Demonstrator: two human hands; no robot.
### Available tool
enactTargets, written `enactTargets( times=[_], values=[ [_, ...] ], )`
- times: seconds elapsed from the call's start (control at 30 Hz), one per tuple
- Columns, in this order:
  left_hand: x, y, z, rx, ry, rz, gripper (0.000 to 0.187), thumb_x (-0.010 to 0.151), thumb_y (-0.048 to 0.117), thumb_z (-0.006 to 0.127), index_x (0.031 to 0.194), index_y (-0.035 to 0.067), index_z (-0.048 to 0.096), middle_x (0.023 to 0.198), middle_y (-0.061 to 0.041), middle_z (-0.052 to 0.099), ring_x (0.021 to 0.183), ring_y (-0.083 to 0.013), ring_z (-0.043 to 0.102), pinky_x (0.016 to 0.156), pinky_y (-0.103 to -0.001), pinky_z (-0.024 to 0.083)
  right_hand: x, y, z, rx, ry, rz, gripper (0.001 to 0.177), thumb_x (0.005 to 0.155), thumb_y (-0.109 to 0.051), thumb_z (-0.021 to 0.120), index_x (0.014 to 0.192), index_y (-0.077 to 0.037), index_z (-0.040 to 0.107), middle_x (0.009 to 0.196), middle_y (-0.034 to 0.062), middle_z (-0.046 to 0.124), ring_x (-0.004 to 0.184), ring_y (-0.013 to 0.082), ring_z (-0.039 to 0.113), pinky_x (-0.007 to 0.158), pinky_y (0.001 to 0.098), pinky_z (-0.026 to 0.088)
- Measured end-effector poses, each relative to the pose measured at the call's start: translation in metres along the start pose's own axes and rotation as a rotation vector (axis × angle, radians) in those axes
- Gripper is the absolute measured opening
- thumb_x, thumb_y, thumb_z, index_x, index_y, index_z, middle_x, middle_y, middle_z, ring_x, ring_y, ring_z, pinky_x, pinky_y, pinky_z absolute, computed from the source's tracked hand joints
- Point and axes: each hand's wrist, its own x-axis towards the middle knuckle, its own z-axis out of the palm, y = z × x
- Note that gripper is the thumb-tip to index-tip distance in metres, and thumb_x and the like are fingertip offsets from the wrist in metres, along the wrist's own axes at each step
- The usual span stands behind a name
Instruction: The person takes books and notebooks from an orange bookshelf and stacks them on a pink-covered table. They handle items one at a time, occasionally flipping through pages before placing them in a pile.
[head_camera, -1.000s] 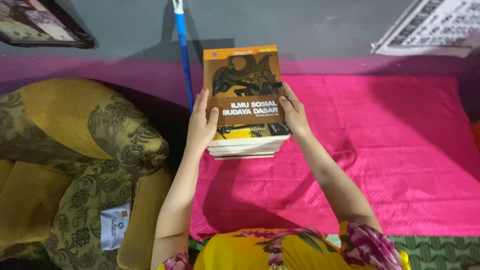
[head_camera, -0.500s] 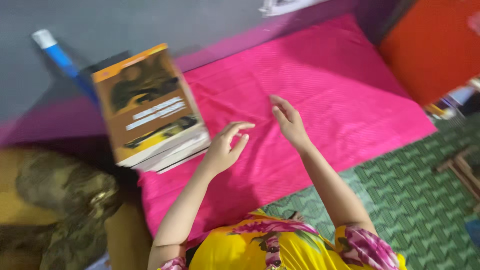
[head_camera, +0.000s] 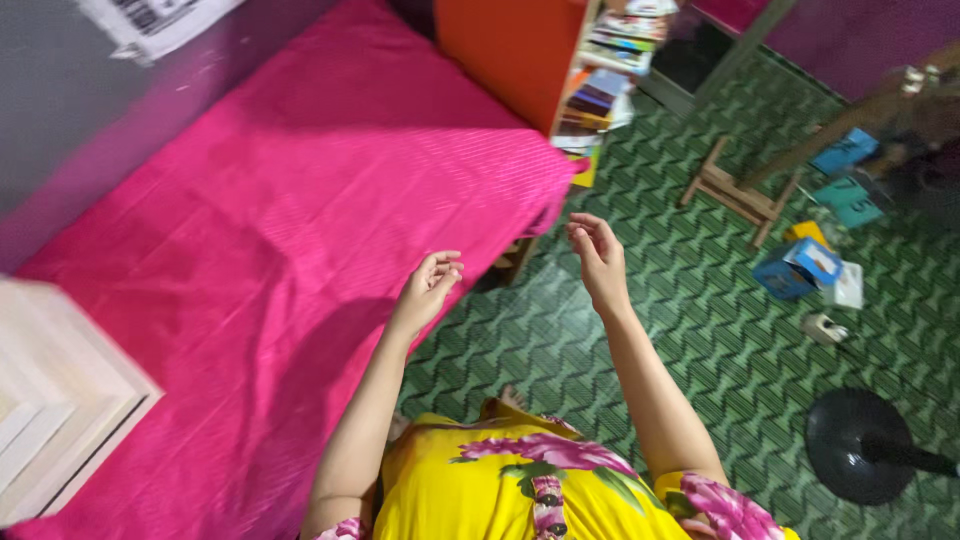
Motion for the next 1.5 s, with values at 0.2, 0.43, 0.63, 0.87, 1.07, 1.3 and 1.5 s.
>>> enactTargets(
  times=[0.2,0.43,0.63,0.87,1.07,1.3,1.5],
  values=[
    [0.080,0.011,0.102,0.038,-0.114,-0.085,0.032,0.101,0.009,0.059,0.133,0.006,0.055,0.115,-0.005,0.066,0.104,-0.0136,0.066,0.092,-0.028,0.055,0.013,-0.006,-0.089,-0.001,0.114,0.034,0.028,0.107,-0.021,0.055,0.130,-0.005,0.063,0.117,0.0029,0.072,0.105,0.0107,0.064,0.088,0.0267,0.050],
    [0.191,0.000,0.185,-0.012,-0.137,0.109,0.035,0.101,0.006,0.062,0.135,0.005,0.053,0.118,-0.006,0.062,0.107,-0.0135,0.062,0.093,-0.028,0.053,0.058,-0.010,-0.155,0.090,0.173,0.070,0.029,0.108,-0.023,0.055,0.131,-0.007,0.063,0.119,0.0037,0.070,0.110,0.0128,0.065,0.091,0.0287,0.052],
    [0.290,0.027,0.224,0.021,-0.063,0.183,0.042,0.100,0.007,0.063,0.139,0.006,0.049,0.126,-0.008,0.060,0.114,-0.0160,0.061,0.097,-0.030,0.053,0.144,-0.011,-0.187,0.122,0.152,0.025,0.030,0.108,-0.022,0.055,0.132,-0.006,0.063,0.119,0.0040,0.071,0.110,0.0138,0.066,0.094,0.0299,0.053],
    [0.398,0.075,0.243,0.127,0.128,0.363,0.047,0.101,0.007,0.064,0.144,0.007,0.045,0.144,-0.014,0.053,0.135,-0.0259,0.054,0.106,-0.038,0.050,0.273,-0.012,-0.193,0.148,0.080,0.030,0.031,0.107,-0.021,0.055,0.132,-0.006,0.063,0.119,0.0033,0.071,0.110,0.0122,0.065,0.094,0.0296,0.052],
    [0.436,0.080,0.240,0.273,0.346,0.358,0.067,0.100,0.009,0.068,0.156,0.008,0.031,0.153,-0.021,0.037,0.144,-0.0356,0.041,0.117,-0.049,0.039,0.364,-0.002,-0.187,0.214,-0.019,0.027,0.028,0.108,-0.018,0.056,0.132,-0.005,0.062,0.118,0.0036,0.069,0.111,0.0125,0.064,0.094,0.0295,0.053],
    [0.478,0.071,0.231,0.231,0.507,0.281,0.082,0.097,0.016,0.067,0.159,0.001,0.015,0.158,-0.024,0.030,0.144,-0.0369,0.040,0.112,-0.048,0.041,0.472,0.015,-0.177,0.345,-0.254,0.176,0.032,0.108,-0.011,0.049,0.139,-0.006,0.054,0.119,0.0089,0.068,0.109,0.0168,0.065,0.096,0.0335,0.055],
    [0.500,0.077,0.245,-0.063,0.763,0.078,0.090,0.099,0.027,0.062,0.160,0.002,0.000,0.145,-0.023,0.053,0.126,-0.0273,0.058,0.104,-0.035,0.045,0.526,0.018,-0.185,0.298,-0.441,0.299,0.039,0.106,-0.010,0.049,0.145,-0.011,0.044,0.115,0.0117,0.068,0.103,0.0214,0.067,0.092,0.0382,0.055]
  ],
)
